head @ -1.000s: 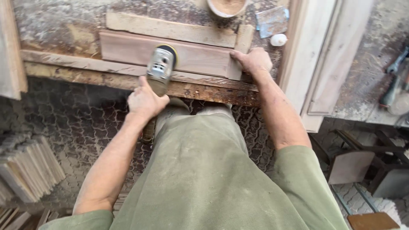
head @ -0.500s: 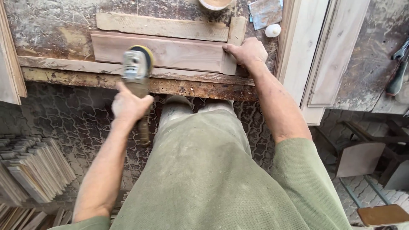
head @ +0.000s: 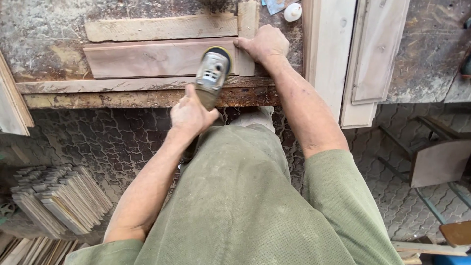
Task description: Sanding wooden boards with a power sander and applying wood glue to joints.
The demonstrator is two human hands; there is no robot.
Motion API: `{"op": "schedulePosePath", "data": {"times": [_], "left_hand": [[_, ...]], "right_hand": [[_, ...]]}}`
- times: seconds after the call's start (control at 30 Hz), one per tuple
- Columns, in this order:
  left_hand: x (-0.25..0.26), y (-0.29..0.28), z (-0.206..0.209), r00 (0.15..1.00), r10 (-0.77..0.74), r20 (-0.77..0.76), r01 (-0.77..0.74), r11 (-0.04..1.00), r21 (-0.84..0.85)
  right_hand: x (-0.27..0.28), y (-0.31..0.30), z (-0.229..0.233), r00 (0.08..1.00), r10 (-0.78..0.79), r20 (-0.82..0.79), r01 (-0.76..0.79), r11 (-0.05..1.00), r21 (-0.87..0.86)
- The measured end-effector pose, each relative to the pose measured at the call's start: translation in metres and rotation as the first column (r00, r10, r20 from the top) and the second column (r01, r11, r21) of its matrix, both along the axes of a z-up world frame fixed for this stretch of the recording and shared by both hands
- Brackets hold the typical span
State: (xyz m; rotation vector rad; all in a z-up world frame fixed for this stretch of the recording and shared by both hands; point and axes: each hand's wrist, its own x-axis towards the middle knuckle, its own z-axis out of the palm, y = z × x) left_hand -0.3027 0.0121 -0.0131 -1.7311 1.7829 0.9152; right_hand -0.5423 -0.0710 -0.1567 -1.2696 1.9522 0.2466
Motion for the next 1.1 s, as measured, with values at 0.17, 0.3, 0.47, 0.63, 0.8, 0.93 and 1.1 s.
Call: {"op": "schedulePosePath", "data": {"times": [0.17, 0.3, 0.47, 0.63, 0.8, 0.93, 1.1], "left_hand": [[0.005, 0.006, -0.009, 1.000, 0.010, 0.013, -0.008, 0.995, -0.101], [-0.003, 0.016, -0.017, 1.000, 0.001, -0.004, -0.002, 0.999, -0.053], [0.068, -0.009, -0.007, 0.976, 0.132, 0.175, -0.158, 0.977, 0.145], [0.180, -0.028, 0.024, 0.809, 0.531, 0.252, -0.529, 0.845, -0.082], [0.258, -0.015, -0.001, 0.720, 0.672, 0.173, -0.633, 0.738, -0.235], [0.198, -0.015, 0.022, 0.747, 0.642, 0.173, -0.625, 0.767, -0.148], [0.095, -0.004, 0.017, 0.920, 0.342, 0.190, -0.367, 0.923, 0.116]], "right_hand": [[-0.002, -0.004, 0.003, 0.999, 0.031, -0.028, -0.030, 0.998, 0.051], [-0.007, -0.005, 0.015, 0.994, 0.108, 0.016, -0.109, 0.993, 0.038], [0.006, -0.003, 0.009, 0.997, 0.055, 0.051, -0.058, 0.997, 0.048], [0.000, -0.001, -0.002, 0.998, -0.024, 0.052, 0.022, 0.999, 0.046], [-0.003, -0.004, 0.012, 0.997, -0.017, 0.073, 0.013, 0.998, 0.059], [-0.003, -0.007, 0.016, 0.995, -0.029, 0.095, 0.023, 0.997, 0.069], [-0.005, -0.008, 0.013, 0.993, -0.041, 0.113, 0.031, 0.996, 0.088]]}}
